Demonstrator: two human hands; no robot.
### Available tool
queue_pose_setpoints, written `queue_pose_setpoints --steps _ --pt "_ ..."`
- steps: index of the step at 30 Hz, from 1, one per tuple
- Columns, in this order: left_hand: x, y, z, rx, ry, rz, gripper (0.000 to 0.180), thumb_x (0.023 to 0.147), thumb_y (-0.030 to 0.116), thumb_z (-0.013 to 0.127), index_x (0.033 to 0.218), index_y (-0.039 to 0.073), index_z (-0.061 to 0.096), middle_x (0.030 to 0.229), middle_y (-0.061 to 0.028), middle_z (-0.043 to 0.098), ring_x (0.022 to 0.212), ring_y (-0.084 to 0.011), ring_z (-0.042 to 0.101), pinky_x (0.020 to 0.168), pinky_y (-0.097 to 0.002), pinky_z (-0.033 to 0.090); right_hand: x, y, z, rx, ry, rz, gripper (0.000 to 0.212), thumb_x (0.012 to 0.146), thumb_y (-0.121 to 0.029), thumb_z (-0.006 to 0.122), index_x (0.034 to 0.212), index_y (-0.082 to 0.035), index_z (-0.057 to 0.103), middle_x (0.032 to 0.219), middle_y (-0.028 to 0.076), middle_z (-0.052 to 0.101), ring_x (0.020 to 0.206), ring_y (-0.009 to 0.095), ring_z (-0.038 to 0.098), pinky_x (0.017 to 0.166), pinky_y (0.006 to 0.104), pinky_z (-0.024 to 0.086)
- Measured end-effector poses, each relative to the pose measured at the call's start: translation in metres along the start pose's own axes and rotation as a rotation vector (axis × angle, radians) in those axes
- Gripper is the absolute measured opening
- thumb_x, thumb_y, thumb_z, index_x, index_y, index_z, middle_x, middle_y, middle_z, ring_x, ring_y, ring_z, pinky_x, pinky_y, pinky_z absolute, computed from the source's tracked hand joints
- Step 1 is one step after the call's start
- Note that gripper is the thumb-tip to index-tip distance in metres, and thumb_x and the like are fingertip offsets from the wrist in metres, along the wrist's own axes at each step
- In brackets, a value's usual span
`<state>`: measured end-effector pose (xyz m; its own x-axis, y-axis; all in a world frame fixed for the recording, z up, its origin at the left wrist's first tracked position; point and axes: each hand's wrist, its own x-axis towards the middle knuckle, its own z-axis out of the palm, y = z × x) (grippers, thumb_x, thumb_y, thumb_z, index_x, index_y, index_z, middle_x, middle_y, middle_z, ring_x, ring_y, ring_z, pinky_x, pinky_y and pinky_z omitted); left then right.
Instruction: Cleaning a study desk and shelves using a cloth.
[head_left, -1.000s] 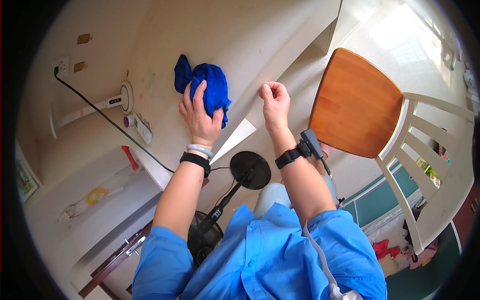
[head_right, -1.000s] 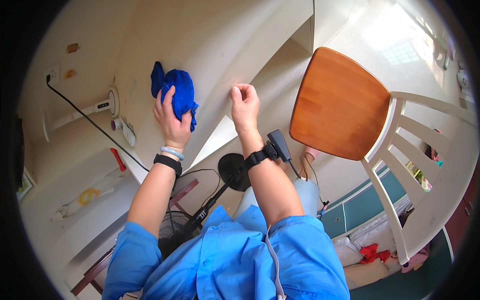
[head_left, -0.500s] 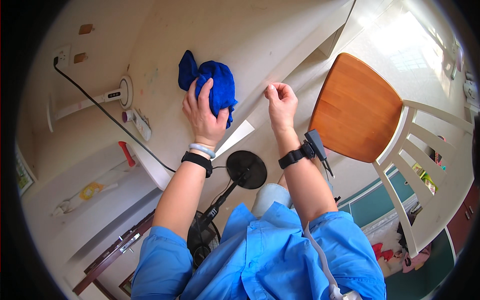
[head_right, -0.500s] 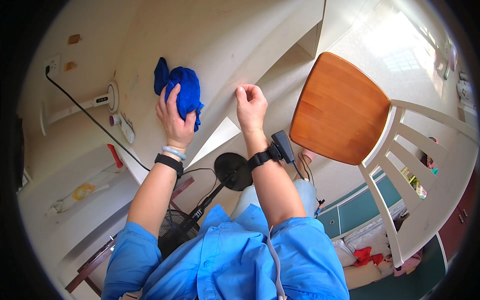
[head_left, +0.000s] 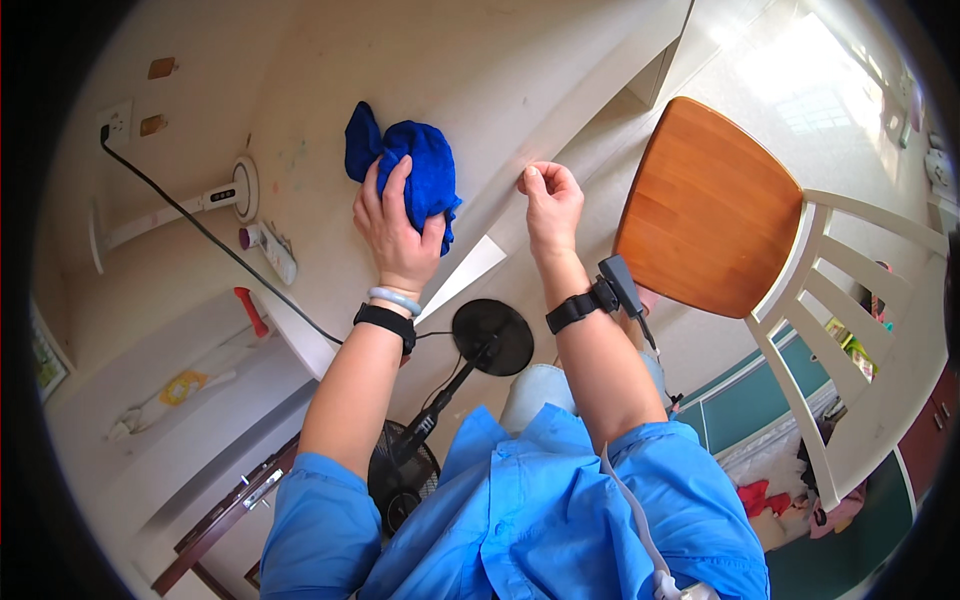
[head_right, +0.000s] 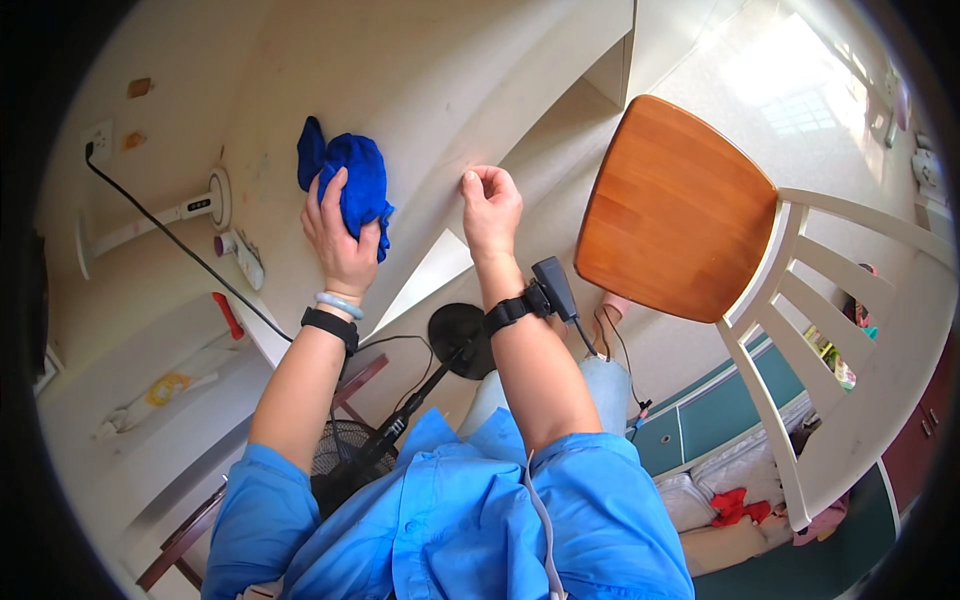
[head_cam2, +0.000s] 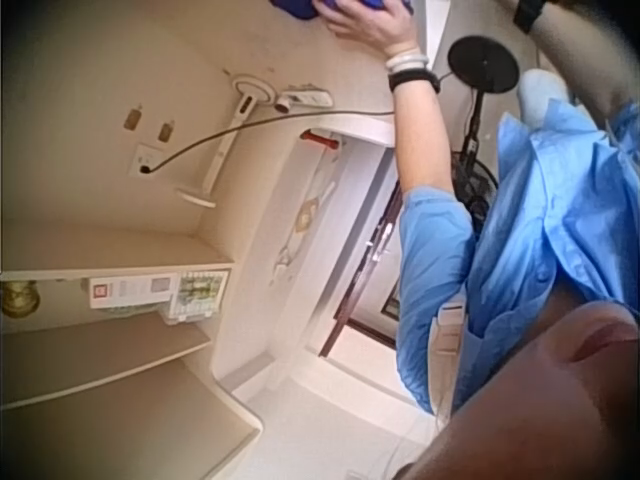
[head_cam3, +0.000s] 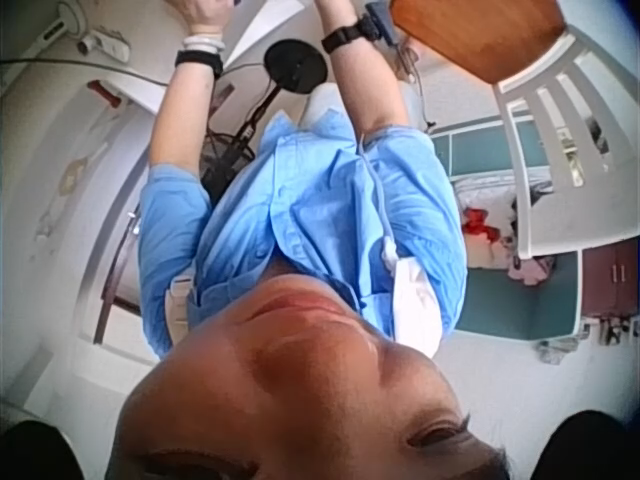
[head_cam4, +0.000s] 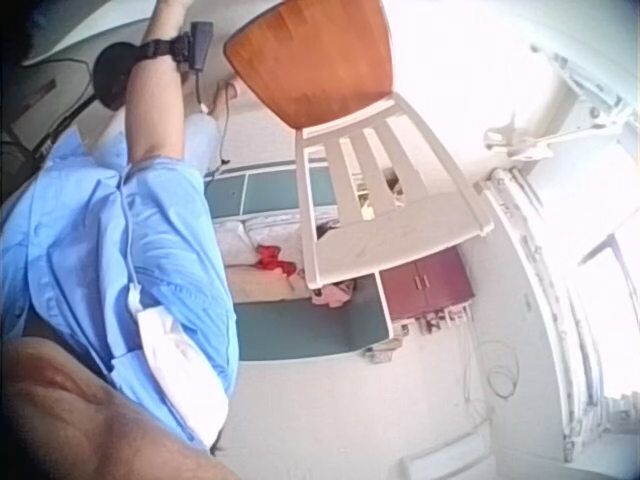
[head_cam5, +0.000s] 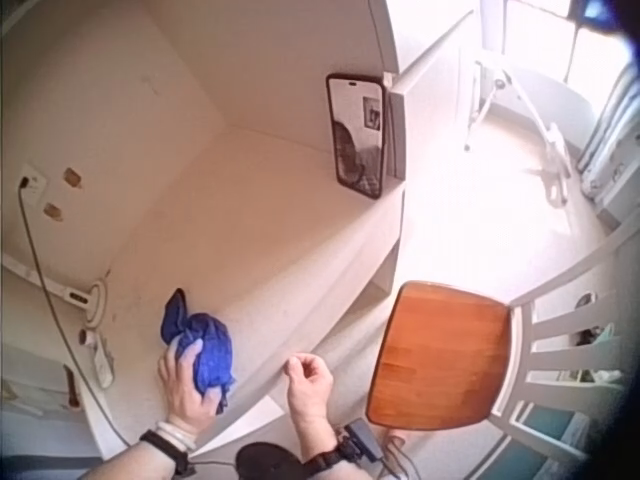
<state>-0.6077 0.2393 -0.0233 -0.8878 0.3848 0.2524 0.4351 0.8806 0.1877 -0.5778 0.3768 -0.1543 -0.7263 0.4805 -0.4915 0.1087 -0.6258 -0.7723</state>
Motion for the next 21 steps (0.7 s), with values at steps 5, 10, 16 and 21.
queue_pose_setpoints --steps 5,10,16,21 --pt "0.001 0.002 0.002 -0.026 0.0 0.006 0.062 0.078 0.021 0.062 0.137 0.012 0.044 0.139 -0.0214 0.039 0.125 -0.0413 0.036 0.107 -0.0517 0.024 -0.008 -0.006 -0.003 0.127 -0.122 0.031 0.008 0.09 -0.006 0.062 0.095 0.0 0.061 0.084 0.002 0.065 0.076 0.009 0.059 0.073 0.0226 0.049" --pt "-0.001 -0.002 -0.002 -0.006 -0.003 0.015 0.06 0.08 0.022 0.06 0.137 0.012 0.044 0.138 -0.0214 0.041 0.126 -0.0411 0.036 0.107 -0.0519 0.024 -0.028 -0.024 -0.018 0.287 -0.198 0.099 0.015 0.089 0.005 0.051 0.103 0.0 0.054 0.091 0.007 0.063 0.08 0.015 0.062 0.075 0.0285 0.052" --pt "-0.001 -0.002 0.002 -0.01 0.026 0.009 0.065 0.073 0.024 0.064 0.136 0.015 0.046 0.139 -0.0197 0.041 0.121 -0.0408 0.039 0.105 -0.0524 0.027 -0.039 -0.042 -0.056 0.453 -0.163 0.204 0.02 0.083 0.009 0.041 0.095 -0.003 0.052 0.085 0.006 0.057 0.075 0.016 0.057 0.074 0.0308 0.051" --pt "0.0 -0.002 -0.001 -0.017 0.007 0.024 0.062 0.079 0.022 0.061 0.137 0.012 0.044 0.139 -0.0215 0.039 0.125 -0.041 0.036 0.107 -0.0512 0.024 -0.043 -0.053 -0.073 0.601 -0.187 0.217 0.02 0.08 0.008 0.04 0.092 -0.004 0.051 0.082 0.009 0.054 0.072 0.02 0.052 0.071 0.0347 0.047"
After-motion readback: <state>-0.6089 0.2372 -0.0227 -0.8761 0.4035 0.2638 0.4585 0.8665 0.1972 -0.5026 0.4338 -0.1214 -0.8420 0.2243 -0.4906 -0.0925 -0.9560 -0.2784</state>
